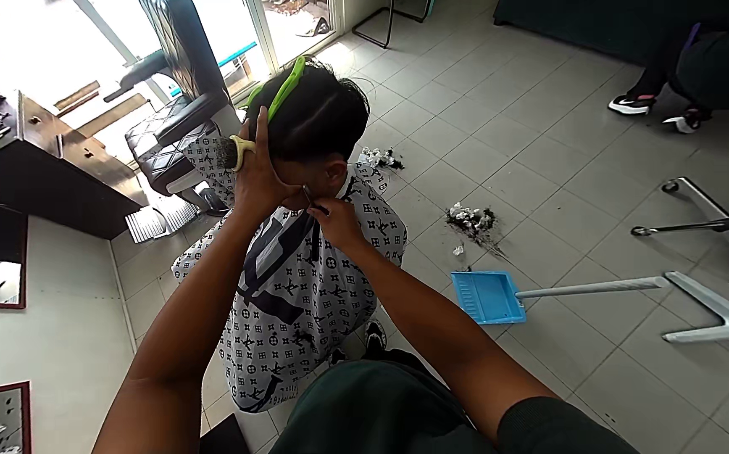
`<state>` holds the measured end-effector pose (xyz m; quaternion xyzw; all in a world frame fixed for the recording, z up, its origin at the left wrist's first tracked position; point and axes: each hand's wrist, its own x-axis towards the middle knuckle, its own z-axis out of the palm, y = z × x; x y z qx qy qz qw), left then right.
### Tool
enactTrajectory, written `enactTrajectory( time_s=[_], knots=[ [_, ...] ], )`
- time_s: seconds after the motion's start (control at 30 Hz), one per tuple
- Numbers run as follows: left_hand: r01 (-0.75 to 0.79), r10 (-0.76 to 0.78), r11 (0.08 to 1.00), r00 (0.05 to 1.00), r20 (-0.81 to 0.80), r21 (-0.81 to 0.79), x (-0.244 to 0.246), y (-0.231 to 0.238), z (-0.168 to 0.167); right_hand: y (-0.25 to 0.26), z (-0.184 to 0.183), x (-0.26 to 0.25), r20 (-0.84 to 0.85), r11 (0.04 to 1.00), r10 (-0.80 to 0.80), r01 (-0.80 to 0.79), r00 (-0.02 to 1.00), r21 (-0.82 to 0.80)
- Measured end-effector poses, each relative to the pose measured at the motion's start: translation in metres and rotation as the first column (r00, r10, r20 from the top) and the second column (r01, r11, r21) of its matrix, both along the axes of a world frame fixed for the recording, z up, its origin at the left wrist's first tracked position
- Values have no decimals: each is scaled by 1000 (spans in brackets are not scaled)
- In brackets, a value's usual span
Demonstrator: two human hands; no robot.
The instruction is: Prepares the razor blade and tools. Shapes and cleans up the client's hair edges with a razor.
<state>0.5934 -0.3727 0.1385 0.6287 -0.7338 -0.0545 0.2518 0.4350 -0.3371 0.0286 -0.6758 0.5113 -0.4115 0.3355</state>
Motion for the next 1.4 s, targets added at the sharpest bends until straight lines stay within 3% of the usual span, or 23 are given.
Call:
enactTrajectory(
  time_s=[0.27,0.43,0.73,1.0,1.4],
  knots=[
    [5,-5,1000,1000,-2,-26,1,-1,-1,0,-1,2,-22,1000,13,-14,1000,-8],
    [-14,15,999,1000,-22,47,-1,1,5,-1,-3,-4,7,999,-29,29,1000,37],
    [6,-6,1000,1000,-13,-9,1,-2,1,-2,-4,-4,10,999,-31,31,999,17],
    [11,-10,1000,999,-48,19,-1,1,3,7,-3,-9,38,997,-13,16,999,-81],
    [-35,35,999,998,-52,16,-4,-1,7,-3,16,-8,-90,999,17,-20,996,-29]
  ],
)
